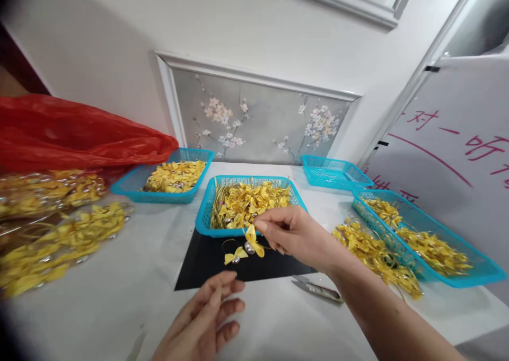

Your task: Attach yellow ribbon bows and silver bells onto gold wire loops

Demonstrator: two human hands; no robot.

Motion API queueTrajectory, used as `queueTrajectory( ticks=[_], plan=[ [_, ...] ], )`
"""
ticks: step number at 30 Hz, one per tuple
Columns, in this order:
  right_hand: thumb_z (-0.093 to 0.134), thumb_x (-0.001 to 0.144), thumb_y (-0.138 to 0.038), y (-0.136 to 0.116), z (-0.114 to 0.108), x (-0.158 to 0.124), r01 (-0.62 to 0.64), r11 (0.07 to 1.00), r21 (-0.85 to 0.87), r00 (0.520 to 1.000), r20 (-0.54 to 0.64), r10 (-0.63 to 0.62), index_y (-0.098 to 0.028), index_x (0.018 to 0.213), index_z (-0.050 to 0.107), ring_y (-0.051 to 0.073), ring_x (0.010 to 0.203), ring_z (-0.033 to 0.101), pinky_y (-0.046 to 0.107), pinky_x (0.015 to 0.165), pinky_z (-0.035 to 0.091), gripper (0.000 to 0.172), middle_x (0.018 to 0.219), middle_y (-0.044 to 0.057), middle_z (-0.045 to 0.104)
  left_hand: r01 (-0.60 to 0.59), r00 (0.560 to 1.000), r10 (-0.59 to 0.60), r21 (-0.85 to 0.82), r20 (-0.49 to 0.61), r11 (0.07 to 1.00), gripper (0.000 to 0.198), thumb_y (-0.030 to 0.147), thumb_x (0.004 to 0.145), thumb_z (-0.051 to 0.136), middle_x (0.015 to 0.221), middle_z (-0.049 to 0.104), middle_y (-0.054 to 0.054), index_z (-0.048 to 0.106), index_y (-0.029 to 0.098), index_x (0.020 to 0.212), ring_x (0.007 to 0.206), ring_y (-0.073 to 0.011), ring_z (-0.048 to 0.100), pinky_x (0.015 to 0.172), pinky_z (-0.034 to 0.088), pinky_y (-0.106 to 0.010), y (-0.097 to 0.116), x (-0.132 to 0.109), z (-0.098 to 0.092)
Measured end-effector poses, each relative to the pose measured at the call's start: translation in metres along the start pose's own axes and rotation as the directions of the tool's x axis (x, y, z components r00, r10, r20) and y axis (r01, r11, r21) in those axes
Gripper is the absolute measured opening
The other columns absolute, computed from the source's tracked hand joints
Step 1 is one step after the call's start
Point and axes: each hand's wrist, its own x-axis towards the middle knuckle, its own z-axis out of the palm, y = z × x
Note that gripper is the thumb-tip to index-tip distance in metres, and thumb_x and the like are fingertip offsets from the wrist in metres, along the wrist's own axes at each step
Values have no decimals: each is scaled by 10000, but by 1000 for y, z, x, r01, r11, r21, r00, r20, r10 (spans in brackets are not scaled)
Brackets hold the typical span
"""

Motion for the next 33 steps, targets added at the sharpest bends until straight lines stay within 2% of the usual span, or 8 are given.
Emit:
queueTrajectory(
  ticks=[2,5,11,16,20,25,30,33],
  plan=[
    [516,914,-496,-3,13,-11,-48,974,222,997,64,35,-173,668,552,67,444,296,210,415,227,407,503,-66,393,-143,989,145,39,-33,989,373,469,623,824,1016,725,-65,757,255,922,861,-197,638,696,503,-273,1,-10,8],
    [580,898,-462,-1,38,-27,-87,876,474,995,80,55,-166,754,624,60,452,320,205,436,252,333,525,-64,432,-287,958,286,108,29,952,347,448,652,812,971,722,-53,759,263,940,919,-215,617,742,508,-280,0,-26,20],
    [599,896,-441,17,73,-62,-59,798,600,995,-33,98,-172,859,698,86,527,437,227,516,336,289,575,-30,521,-342,939,323,223,119,913,200,393,767,732,821,682,-24,743,212,852,766,-152,578,711,489,-239,-6,-45,30],
    [632,852,-470,29,76,-79,-137,781,610,980,-32,197,-161,931,714,75,470,371,219,465,277,329,534,-37,511,-246,964,206,270,167,931,170,328,785,724,756,671,-32,699,160,787,718,-139,579,668,491,-226,-11,-57,40],
    [641,818,-475,30,76,-87,-149,821,551,974,-60,218,-192,1016,689,102,537,426,225,484,332,349,708,2,597,-185,977,157,210,141,960,176,295,754,758,695,658,-24,664,148,733,631,-107,561,625,484,-203,-17,-62,48],
    [542,884,-485,31,76,-102,-65,908,413,933,-299,202,-211,1041,613,130,612,446,255,557,379,324,850,22,589,-202,979,196,137,58,970,171,264,767,752,708,622,-5,647,145,704,640,-90,536,645,494,-189,-18,-59,50],
    [561,876,-464,22,75,-111,-90,894,439,979,-126,160,-190,854,596,146,667,448,257,605,373,278,769,5,548,-244,970,243,124,28,962,166,266,784,740,754,629,-6,642,149,718,701,-101,561,720,512,-209,-21,-57,51],
    [551,889,-453,16,77,-110,-84,879,470,978,-131,164,-184,773,578,122,611,371,242,564,318,295,674,-33,460,-238,971,239,128,8,963,177,275,753,771,749,632,-5,647,151,729,702,-105,573,722,529,-221,-22,-58,50]
  ],
)
